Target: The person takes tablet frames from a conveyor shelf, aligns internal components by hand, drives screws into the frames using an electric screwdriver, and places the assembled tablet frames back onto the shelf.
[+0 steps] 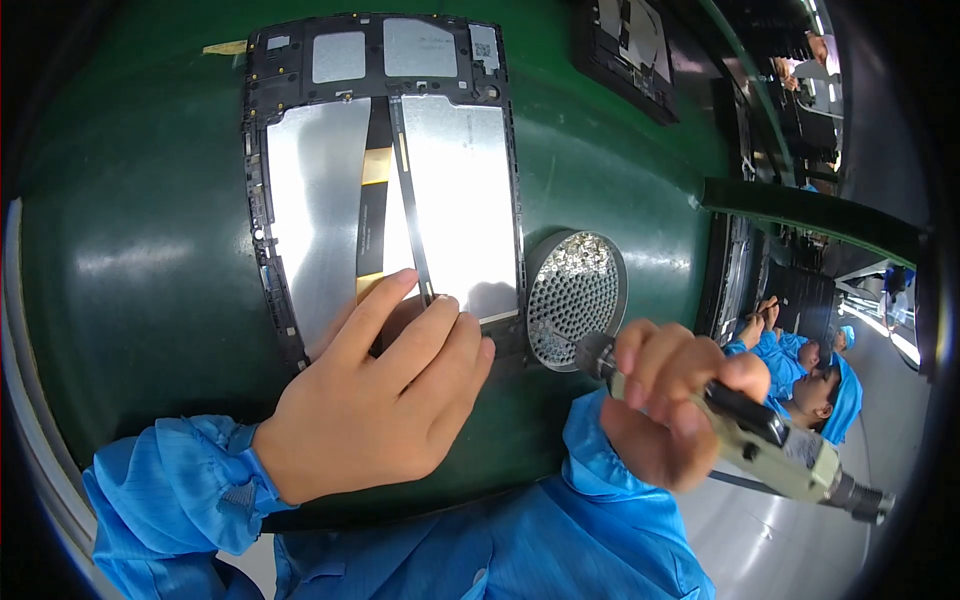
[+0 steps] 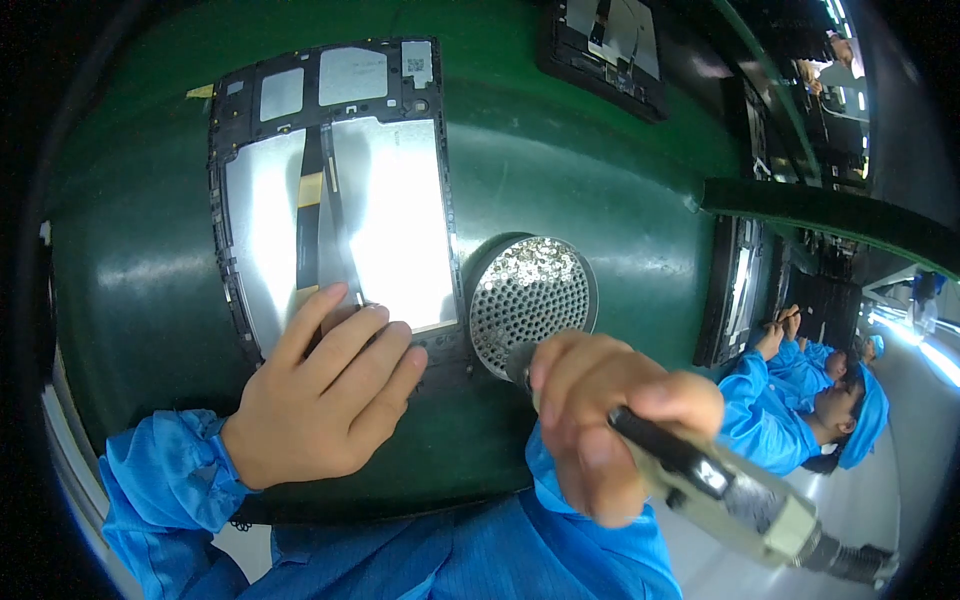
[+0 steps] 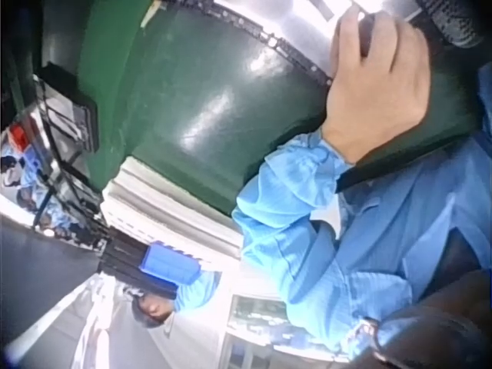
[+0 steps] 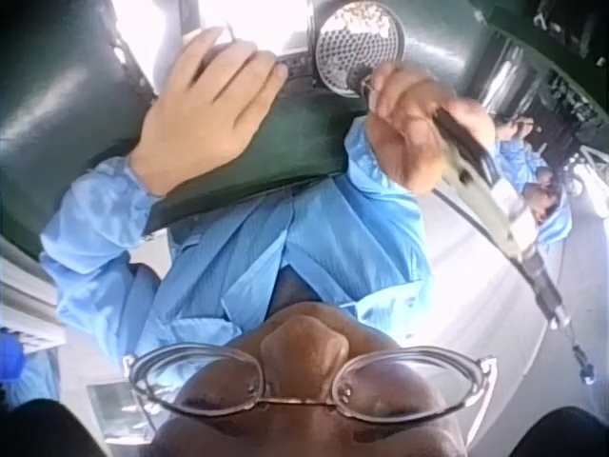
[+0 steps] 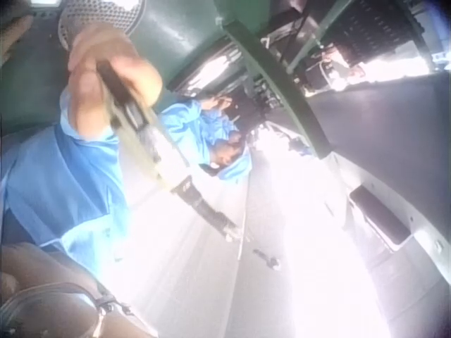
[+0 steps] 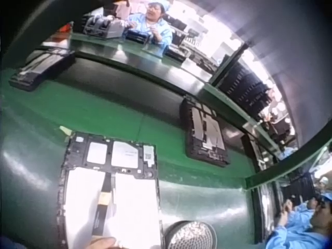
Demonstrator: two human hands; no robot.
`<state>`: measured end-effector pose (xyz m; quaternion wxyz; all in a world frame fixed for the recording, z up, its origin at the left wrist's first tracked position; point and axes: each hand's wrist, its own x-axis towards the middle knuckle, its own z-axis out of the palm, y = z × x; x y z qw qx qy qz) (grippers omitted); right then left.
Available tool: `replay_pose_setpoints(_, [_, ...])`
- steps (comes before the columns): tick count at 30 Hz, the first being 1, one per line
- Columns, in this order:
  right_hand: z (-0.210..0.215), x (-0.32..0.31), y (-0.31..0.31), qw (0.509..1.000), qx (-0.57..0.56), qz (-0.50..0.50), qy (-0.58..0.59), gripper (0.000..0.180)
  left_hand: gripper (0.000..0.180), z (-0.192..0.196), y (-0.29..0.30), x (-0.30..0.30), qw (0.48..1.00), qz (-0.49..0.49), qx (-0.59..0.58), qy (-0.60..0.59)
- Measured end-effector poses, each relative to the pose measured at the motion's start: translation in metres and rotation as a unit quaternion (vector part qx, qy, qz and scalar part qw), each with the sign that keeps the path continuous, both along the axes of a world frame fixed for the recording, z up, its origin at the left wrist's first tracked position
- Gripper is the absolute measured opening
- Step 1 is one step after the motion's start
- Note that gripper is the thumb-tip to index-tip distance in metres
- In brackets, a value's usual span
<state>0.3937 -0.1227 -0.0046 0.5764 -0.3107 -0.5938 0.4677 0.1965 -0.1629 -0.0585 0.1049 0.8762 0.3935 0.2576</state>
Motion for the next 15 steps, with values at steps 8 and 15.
replay_pose_setpoints(8, [0.004,-0.029,-0.02,0.997,0.015,0.067,-0.031,0.03,0.044,0.003,0.002,-0.002,0.999,0.023,-0.032,0.002])
replay_pose_setpoints(15, [-0.001,-0.036,-0.021,0.996,0.007,0.083,-0.012,0.031,0.021,0.002,0.002,-0.001,0.999,0.043,-0.008,-0.019])
